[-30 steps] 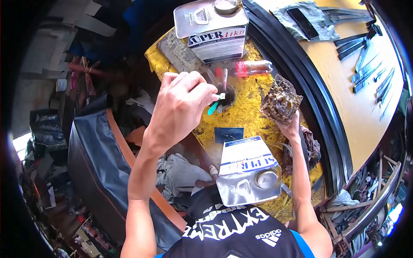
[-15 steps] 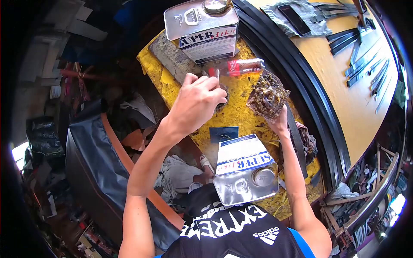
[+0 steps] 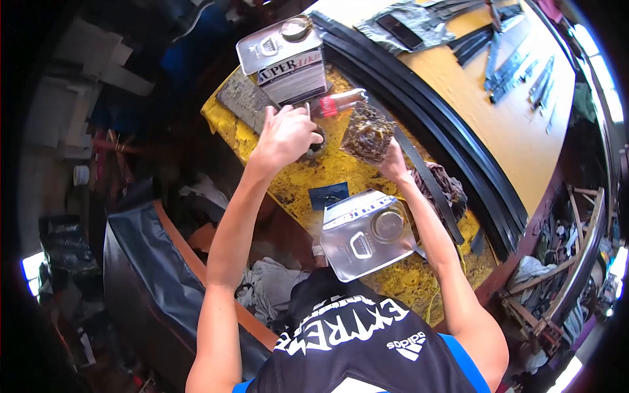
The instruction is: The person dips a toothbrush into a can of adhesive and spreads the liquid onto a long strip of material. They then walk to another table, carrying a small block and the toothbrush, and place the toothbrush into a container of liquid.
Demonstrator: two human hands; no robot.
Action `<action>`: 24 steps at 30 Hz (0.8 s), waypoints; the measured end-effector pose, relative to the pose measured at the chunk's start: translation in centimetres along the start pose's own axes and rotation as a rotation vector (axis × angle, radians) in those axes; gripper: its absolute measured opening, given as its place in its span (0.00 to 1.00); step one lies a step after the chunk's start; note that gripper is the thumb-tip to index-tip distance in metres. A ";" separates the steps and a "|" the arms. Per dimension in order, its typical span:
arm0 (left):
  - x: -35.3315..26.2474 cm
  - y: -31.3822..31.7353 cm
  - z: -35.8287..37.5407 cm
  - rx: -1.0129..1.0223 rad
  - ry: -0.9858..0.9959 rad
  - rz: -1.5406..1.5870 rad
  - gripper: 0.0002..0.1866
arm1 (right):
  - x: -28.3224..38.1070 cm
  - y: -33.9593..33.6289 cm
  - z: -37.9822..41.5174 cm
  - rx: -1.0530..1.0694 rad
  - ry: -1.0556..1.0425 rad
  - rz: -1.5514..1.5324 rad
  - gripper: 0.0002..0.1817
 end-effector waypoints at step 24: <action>1.7 14.8 29.0 -0.171 -0.374 0.749 0.06 | 6.3 -9.8 29.9 -0.694 -0.180 0.242 0.07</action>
Point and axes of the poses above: each hand's wrist, its own z-axis away from the middle knuckle, its own y-axis out of the palm, x = y × z, the point moved 6 cm from there along -z, towards the middle knuckle, and after that the axes turned 14 degrees about -z, right-handed, at the moved point
